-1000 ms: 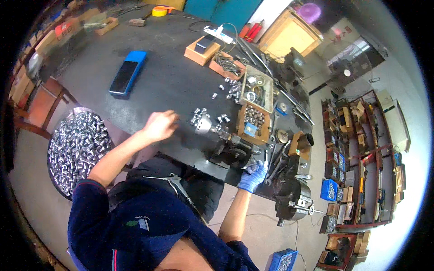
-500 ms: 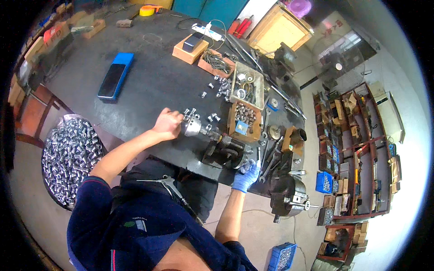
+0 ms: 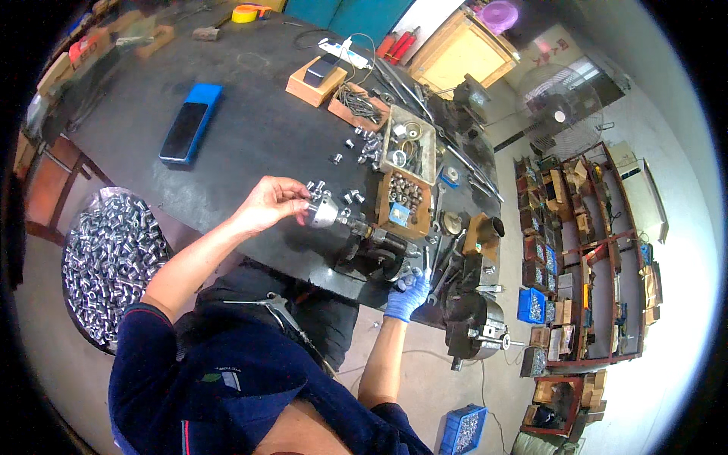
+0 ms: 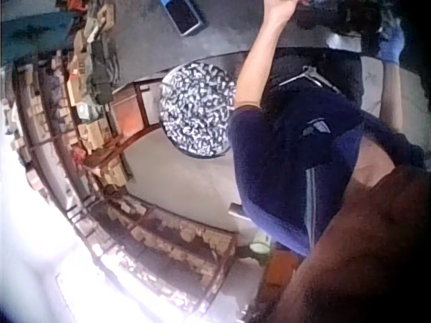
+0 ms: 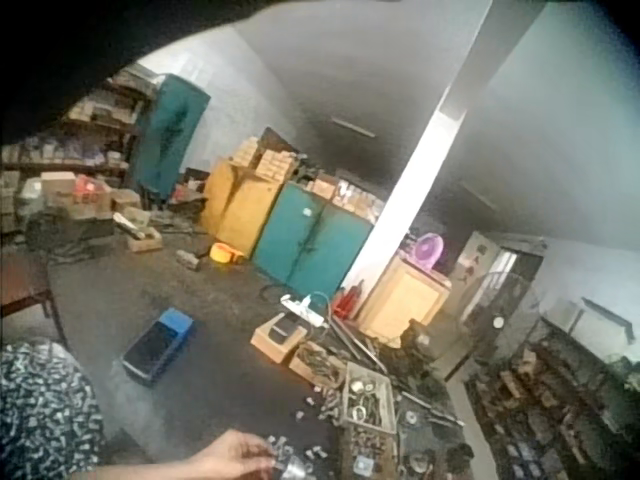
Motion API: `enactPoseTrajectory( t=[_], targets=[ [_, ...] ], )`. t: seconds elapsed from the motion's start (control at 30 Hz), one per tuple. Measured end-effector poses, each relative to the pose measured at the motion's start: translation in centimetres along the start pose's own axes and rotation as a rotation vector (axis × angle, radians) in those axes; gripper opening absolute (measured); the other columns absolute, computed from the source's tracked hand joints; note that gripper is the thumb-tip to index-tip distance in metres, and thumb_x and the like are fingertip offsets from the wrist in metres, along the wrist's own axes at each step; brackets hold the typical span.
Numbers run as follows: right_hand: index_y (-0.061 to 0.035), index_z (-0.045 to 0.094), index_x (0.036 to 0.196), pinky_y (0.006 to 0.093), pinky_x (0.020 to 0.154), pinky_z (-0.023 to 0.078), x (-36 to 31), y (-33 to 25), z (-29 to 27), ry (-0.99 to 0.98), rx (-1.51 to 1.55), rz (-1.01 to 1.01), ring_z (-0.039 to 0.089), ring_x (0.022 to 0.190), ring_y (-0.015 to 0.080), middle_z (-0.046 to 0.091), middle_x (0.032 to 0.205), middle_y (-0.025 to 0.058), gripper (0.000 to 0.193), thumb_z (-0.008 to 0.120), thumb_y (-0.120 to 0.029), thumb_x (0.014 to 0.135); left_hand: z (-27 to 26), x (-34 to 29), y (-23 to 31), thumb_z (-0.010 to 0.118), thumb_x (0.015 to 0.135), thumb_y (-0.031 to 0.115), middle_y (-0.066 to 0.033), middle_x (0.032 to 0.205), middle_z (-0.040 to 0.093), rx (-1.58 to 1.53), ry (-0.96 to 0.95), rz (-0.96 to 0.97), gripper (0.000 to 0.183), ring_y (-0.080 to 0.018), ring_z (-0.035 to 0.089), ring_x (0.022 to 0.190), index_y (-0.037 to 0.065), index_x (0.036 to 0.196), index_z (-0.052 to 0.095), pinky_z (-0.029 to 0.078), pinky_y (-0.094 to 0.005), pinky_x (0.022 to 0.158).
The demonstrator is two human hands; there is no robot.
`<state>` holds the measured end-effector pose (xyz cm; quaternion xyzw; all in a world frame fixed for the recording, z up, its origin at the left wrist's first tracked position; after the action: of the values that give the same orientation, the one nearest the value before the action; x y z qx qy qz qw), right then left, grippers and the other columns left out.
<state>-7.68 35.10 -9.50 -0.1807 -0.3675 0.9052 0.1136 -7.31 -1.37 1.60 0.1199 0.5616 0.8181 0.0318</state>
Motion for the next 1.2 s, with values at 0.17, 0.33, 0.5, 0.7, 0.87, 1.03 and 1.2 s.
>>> enactPoseTrajectory(
  t=[0.17, 0.33, 0.5, 0.7, 0.87, 1.03, 1.2],
  targets=[
    [-0.0066, 0.054, 0.069, 0.0202, 0.029, 0.024, -1.0, -1.1, 0.5, -0.004, -0.049, -0.053, 0.032, 0.033, 0.007, 0.036, 0.044, -0.0037, 0.037, 0.047, -0.037, 0.089, 0.4, 0.6, 0.5, 0.056, 0.08, -0.005, -0.008, 0.078, 0.059, 0.074, -0.064, -0.02, 0.012, -0.0134, 0.059, 0.068, -0.006, 0.091, 0.055, 0.048, -0.0252, 0.064],
    [-0.0043, 0.056, 0.071, 0.0203, 0.028, 0.025, -3.4, -3.4, 2.7, -0.15, -0.063, -0.008, 0.034, 0.033, 0.0075, 0.041, 0.044, -0.0013, 0.042, 0.046, -0.04, 0.09, 0.6, 0.6, 1.1, 0.058, 0.075, -0.008, -0.0075, 0.082, 0.06, 0.196, -0.119, 0.048, 0.018, -0.0131, 0.059, 0.075, -0.004, 0.093, 0.056, 0.048, -0.0263, 0.071],
    [-0.0046, 0.057, 0.074, 0.019, 0.028, 0.024, -3.5, -7.7, 7.2, -0.296, -0.166, -0.127, 0.033, 0.032, 0.0058, 0.043, 0.045, -0.0019, 0.041, 0.049, -0.042, 0.088, 0.8, 0.4, 1.8, 0.06, 0.073, -0.008, -0.008, 0.086, 0.061, 0.323, -0.096, 0.157, 0.021, -0.0138, 0.059, 0.08, -0.004, 0.094, 0.057, 0.048, -0.0266, 0.074],
    [-0.0049, 0.055, 0.072, 0.0209, 0.029, 0.025, 5.1, -6.0, 10.8, -0.413, 0.112, 0.108, 0.032, 0.035, 0.0065, 0.044, 0.049, -0.0013, 0.041, 0.048, -0.042, 0.088, 1.2, 0.0, 3.1, 0.064, 0.072, -0.001, -0.0084, 0.086, 0.063, 0.572, -0.093, 0.211, 0.022, -0.0151, 0.06, 0.082, -0.001, 0.093, 0.06, 0.047, -0.0282, 0.077],
    [-0.0092, 0.054, 0.079, 0.0208, 0.033, 0.033, 10.8, -1.6, 5.0, -0.254, -0.132, -0.012, 0.045, 0.044, 0.0083, 0.057, 0.069, 0.0023, 0.03, 0.05, -0.037, 0.088, 1.2, 0.4, 2.6, 0.066, 0.071, 0.001, -0.0088, 0.085, 0.063, 0.514, -0.101, 0.217, 0.023, -0.0149, 0.06, 0.082, -0.001, 0.093, 0.06, 0.047, -0.0285, 0.077],
    [-0.0042, 0.058, 0.09, 0.031, 0.061, 0.047, 7.6, 1.5, 2.8, -0.147, -0.254, 0.066, 0.058, 0.064, 0.0193, 0.063, 0.079, 0.0086, 0.034, 0.049, -0.037, 0.088, 0.4, 0.8, 1.1, 0.065, 0.072, -0.003, -0.008, 0.084, 0.063, 0.304, -0.1, 0.138, 0.021, -0.0141, 0.06, 0.08, -0.003, 0.093, 0.06, 0.048, -0.0276, 0.075],
    [-0.0062, 0.056, 0.091, 0.0258, 0.058, 0.048, 7.7, 1.2, 2.3, -0.109, -0.311, 0.098, 0.058, 0.065, 0.0145, 0.06, 0.076, 0.0049, 0.025, 0.053, -0.031, 0.087, 0.3, 1.3, 0.2, 0.064, 0.074, -0.004, -0.0084, 0.077, 0.062, 0.206, -0.108, 0.056, 0.019, -0.013, 0.06, 0.068, -0.006, 0.091, 0.059, 0.049, -0.0255, 0.065]
  ],
)
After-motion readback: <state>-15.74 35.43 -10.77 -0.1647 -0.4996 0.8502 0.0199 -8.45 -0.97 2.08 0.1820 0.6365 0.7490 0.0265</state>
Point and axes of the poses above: each hand's wrist, its own x-axis towards the middle knuckle, its own z-axis out of the palm, y = z × x, the point moved 7 cm from there along x, towards the middle knuckle
